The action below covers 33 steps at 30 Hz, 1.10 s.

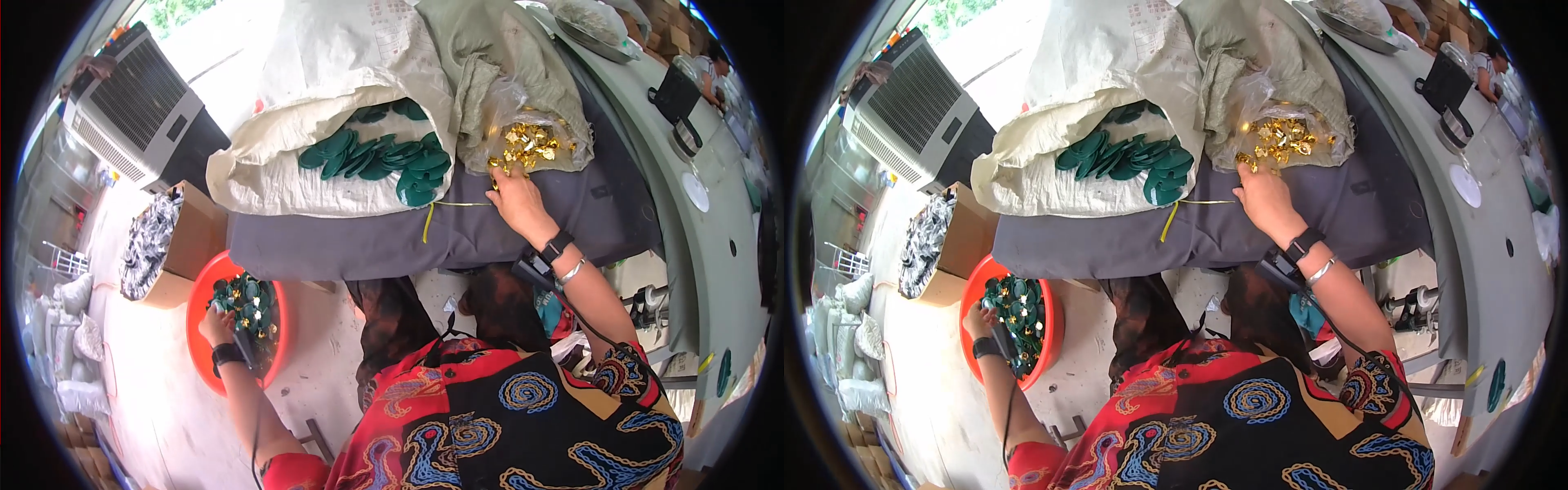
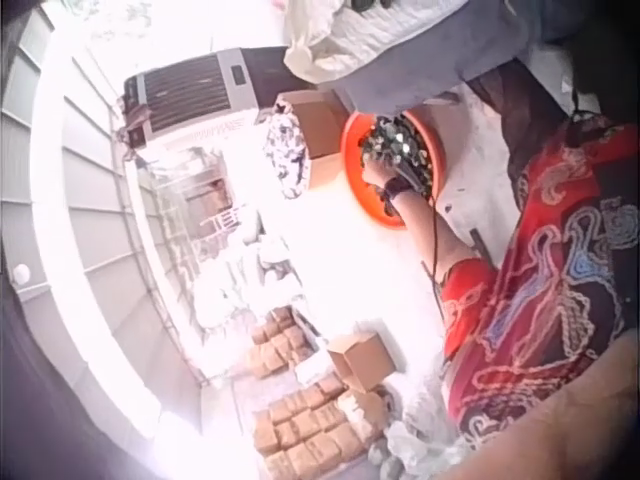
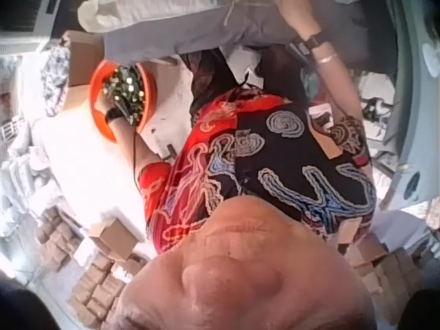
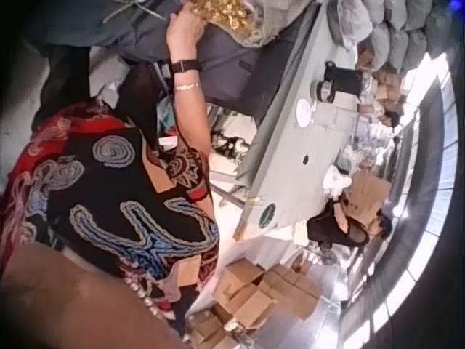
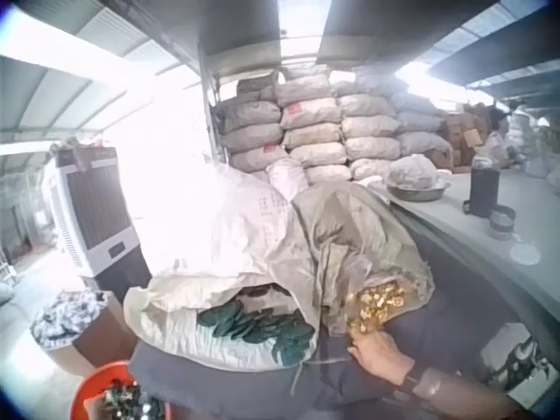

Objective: Assembling green plastic discs with gold-colored metal caps by hand.

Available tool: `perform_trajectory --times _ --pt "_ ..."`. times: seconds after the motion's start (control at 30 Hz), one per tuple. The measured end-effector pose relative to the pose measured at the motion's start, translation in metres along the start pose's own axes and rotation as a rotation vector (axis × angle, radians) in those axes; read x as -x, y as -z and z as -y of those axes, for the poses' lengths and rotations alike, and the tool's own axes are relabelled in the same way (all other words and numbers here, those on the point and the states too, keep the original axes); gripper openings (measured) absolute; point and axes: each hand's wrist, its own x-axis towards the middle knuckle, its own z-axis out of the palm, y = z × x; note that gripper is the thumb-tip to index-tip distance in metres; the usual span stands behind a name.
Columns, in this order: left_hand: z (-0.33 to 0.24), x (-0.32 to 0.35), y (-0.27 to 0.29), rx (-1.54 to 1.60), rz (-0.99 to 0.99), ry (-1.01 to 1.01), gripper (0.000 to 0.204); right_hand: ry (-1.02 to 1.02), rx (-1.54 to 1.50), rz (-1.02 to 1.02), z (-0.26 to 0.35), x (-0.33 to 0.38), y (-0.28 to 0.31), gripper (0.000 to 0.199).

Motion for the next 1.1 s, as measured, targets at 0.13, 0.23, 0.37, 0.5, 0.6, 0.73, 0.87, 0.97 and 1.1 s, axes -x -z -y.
perform_trajectory --times 0.13,0.23,0.37,0.5,0.6,0.73,0.87,0.97,1.1 --pt "-0.018 0.102 -0.076 -0.249 0.320 -0.631 0.027 0.067 -0.005 -0.058 -0.003 0.000 -0.009 0.031" --pt "-0.014 0.168 -0.150 -0.309 0.621 -0.881 0.024 0.103 -0.068 -0.058 -0.004 0.003 -0.003 0.028" --pt "-0.014 0.229 -0.228 -0.424 0.821 -1.190 0.023 0.084 -0.216 -0.088 0.000 0.022 0.004 0.024" --pt "-0.017 0.247 -0.274 -0.777 0.794 -1.245 0.034 0.076 -0.217 -0.111 -0.008 0.040 0.002 0.026" --pt "-0.024 0.257 -0.289 -1.007 0.772 -1.199 0.047 0.126 -0.242 -0.162 -0.014 0.045 -0.004 0.025" --pt "-0.022 0.261 -0.297 -1.030 0.797 -1.142 0.058 0.125 -0.331 -0.202 -0.014 0.047 -0.006 0.023" --pt "-0.012 0.257 -0.296 -0.852 0.755 -1.158 0.047 0.165 -0.337 -0.249 -0.013 0.049 -0.007 0.024" --pt "-0.009 0.242 -0.285 -0.550 1.063 -0.627 0.033 0.190 -0.360 -0.269 -0.013 0.049 -0.008 0.024" --pt "-0.027 0.266 -0.235 -0.458 1.135 -0.308 0.022 0.152 -0.472 -0.212 -0.020 0.049 -0.005 0.024"
